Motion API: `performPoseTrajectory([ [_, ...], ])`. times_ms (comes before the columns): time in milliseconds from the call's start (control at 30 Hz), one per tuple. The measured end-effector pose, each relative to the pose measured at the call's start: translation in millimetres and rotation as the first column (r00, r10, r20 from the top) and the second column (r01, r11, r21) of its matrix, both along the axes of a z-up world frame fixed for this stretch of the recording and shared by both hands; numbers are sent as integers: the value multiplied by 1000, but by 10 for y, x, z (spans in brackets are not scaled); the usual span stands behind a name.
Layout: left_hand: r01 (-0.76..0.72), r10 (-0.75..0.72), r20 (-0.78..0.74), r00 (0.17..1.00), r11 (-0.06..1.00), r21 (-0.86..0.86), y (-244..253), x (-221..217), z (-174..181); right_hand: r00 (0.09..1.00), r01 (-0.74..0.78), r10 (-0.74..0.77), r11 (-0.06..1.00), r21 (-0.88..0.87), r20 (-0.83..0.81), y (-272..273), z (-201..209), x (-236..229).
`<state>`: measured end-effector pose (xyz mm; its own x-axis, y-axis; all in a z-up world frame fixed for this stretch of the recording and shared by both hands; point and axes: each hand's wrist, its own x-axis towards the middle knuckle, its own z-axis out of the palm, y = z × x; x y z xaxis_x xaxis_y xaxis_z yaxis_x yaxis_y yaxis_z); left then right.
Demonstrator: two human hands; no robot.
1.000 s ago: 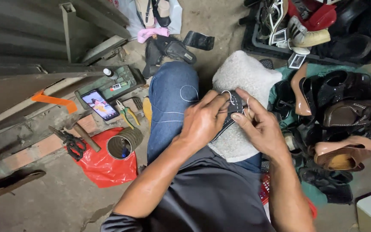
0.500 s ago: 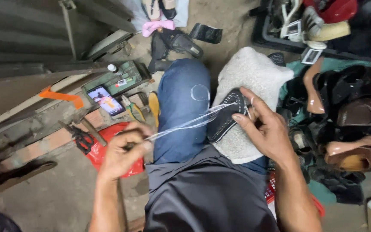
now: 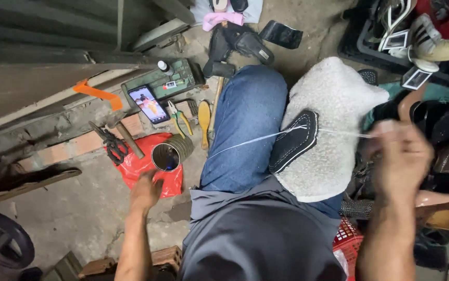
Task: A person is hand-stitching a shoe sole to the upper part of a shoe using a needle and thread.
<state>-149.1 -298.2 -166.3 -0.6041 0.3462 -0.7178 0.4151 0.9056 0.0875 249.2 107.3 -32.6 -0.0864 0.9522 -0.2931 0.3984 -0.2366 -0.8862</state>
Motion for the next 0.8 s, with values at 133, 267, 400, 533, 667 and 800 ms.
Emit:
performPoseTrajectory([
  [133,200,-126,-211,969,904,377,1505,412,892,953,-206,128,939,274,274,81,-80,259],
  [267,279,-195,-209,958,473,836,2450,837,1456,783,-457,205,830,320,588,-145,139,53],
  [400,207,-360,-78,930,334,920,2911,1224,1683,772,-536,191,707,461,606,-267,451,-389],
  [533,153,-436,50,899,418,896,2960,1371,1721,792,-576,305,659,483,529,-230,542,-680],
  [667,-7,-370,156,916,375,927,2894,1474,1705,740,-656,444,641,398,504,-218,529,-799],
  [800,-101,-373,243,896,362,927,2871,1527,1622,828,-560,505,759,331,243,-229,538,-734],
])
